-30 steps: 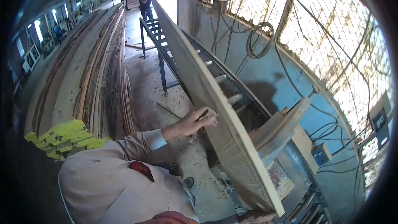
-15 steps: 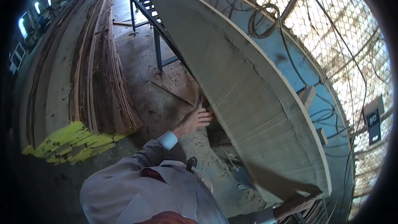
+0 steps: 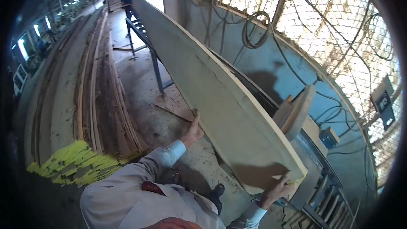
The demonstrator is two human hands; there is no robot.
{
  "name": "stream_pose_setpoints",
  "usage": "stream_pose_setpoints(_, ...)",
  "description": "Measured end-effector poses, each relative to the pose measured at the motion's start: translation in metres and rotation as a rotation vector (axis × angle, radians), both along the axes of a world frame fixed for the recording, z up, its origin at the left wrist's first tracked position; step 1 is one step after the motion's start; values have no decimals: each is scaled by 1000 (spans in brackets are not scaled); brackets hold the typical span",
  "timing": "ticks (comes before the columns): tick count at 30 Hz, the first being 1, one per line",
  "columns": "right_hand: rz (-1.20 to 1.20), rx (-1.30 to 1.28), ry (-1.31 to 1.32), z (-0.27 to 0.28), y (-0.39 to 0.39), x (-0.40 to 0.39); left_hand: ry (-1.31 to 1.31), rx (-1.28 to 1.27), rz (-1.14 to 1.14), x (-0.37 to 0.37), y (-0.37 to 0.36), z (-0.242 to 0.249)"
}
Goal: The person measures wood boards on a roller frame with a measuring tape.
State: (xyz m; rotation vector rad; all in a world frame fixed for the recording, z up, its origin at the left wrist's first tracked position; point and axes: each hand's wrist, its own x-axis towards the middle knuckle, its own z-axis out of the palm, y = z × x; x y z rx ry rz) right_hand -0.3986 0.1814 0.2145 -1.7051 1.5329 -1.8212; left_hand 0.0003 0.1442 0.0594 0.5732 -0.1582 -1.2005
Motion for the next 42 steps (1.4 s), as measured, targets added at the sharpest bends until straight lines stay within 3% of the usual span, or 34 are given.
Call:
stream_pose_setpoints(2,50,147,-124,2,-7,9,-23,18,-17,10,-5,-12)
stream_pose_setpoints(4,327,36,-157,15,-25,22,-57,59,-58,6,-13,9)
stream_pose_setpoints(5,396,77,-91,19,-31,22,-303,342,9,-20,-3,37)
stream_pose_setpoints(7,492,86,-9,27,-47,25,-510,656,64,-60,0,30)
stream_pose_setpoints(9,561,79,-19,14,-63,33,-76,154,15,-81,-8,-9)
stream_pose_setpoints(13,609,92,-70,-5,-92,49,-142,148,225,-145,-17,-24)
stream_pose_setpoints(15,684,197,-69,-6,-103,38,-408,138,225,-142,-21,-57)
stream_pose_setpoints(16,724,268,-82,-9,-109,33,-390,170,234,-149,-22,-54)
stream_pose_setpoints(18,716,282,-70,-21,-120,28,-95,261,260,-158,-38,-28)
stream_pose_setpoints(22,747,311,64,-13,-121,16,-292,226,195,-157,-33,-30)
stream_pose_setpoints(25,950,221,83,4,-114,12,-535,373,178,-160,-20,-8)
stream_pose_setpoints(35,964,-113,55,26,-85,32,-575,383,-113,-154,10,37)
stream_pose_setpoints(42,924,-155,48,54,-93,33,-441,236,76,-174,-2,41)
